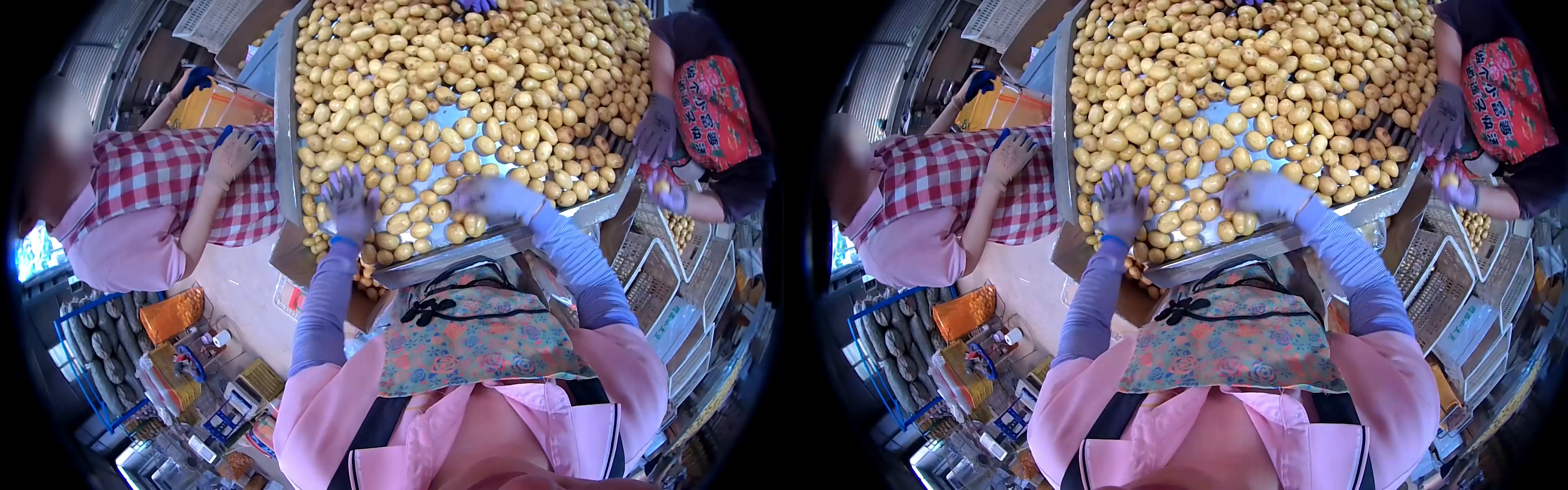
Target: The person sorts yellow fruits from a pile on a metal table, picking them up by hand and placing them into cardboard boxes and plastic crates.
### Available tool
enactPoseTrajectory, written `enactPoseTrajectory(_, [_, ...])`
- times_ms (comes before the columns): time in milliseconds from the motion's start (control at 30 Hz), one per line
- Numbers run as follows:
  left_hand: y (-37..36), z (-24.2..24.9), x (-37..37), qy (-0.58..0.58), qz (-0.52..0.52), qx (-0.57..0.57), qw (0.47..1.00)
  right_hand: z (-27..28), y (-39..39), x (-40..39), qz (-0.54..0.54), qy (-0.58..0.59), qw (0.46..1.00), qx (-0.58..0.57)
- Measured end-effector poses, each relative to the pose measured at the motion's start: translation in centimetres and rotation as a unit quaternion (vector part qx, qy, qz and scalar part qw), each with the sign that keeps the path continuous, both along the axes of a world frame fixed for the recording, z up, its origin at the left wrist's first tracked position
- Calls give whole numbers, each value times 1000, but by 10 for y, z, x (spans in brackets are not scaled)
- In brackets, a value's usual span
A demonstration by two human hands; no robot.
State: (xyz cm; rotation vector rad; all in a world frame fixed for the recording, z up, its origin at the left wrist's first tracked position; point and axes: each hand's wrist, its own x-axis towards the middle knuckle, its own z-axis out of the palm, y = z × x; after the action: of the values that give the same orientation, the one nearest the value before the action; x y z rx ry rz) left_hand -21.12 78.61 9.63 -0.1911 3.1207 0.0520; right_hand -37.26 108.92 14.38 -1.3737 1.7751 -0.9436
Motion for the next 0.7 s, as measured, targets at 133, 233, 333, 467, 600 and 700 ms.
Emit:
enactPoseTrajectory(133, [51,-51,-69,118,113,-61,985,47,-59,-72,-303,251,916,85])
enactPoseTrajectory(233, [138,14,-92,-71,1,138,988,18,-113,-122,-274,345,896,44])
enactPoseTrajectory(333, [146,33,-57,-65,-193,133,970,1,-141,-138,-268,398,857,188])
enactPoseTrajectory(467, [71,32,-7,-53,-169,134,975,-10,-137,-118,-207,308,891,262])
enactPoseTrajectory(600, [54,12,-22,17,-46,104,993,-20,-102,-91,-299,235,923,56])
enactPoseTrajectory(700, [51,-37,-32,120,-106,219,962,12,-24,-52,-455,63,883,-97])
